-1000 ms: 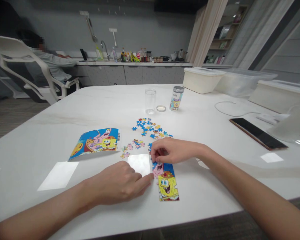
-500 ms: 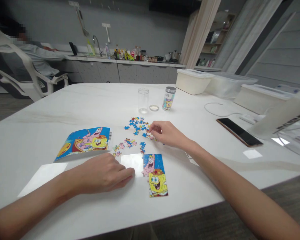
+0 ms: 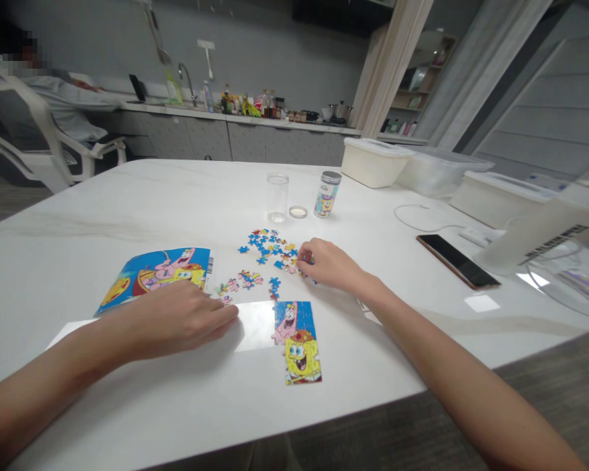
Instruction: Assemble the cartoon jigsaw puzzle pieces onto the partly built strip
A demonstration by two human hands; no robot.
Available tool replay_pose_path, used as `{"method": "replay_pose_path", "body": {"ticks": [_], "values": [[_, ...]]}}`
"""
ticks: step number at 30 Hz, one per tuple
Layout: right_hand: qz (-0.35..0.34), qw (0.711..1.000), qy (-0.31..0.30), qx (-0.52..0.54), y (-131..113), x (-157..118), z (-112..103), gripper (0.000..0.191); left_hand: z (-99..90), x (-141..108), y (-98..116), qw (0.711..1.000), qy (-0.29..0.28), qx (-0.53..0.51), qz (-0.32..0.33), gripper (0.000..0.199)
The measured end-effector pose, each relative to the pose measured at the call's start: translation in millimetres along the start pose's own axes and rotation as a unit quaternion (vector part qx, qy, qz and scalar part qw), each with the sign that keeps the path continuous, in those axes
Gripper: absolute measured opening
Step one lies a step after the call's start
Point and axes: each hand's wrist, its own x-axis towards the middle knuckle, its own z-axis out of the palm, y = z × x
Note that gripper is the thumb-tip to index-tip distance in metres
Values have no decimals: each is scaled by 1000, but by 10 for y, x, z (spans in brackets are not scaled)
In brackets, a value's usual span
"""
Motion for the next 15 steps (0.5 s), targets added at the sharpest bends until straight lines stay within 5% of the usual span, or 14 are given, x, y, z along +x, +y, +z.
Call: {"method": "replay_pose_path", "body": {"ticks": [10,15], "values": [[22,999,18,-19,62,3,-37,9,17,18,41,1000,-23,21,-1,21],[-41,999,20,12,-12,5,-29,7,41,-47,-53,997,-59,14,-52,20]]}}
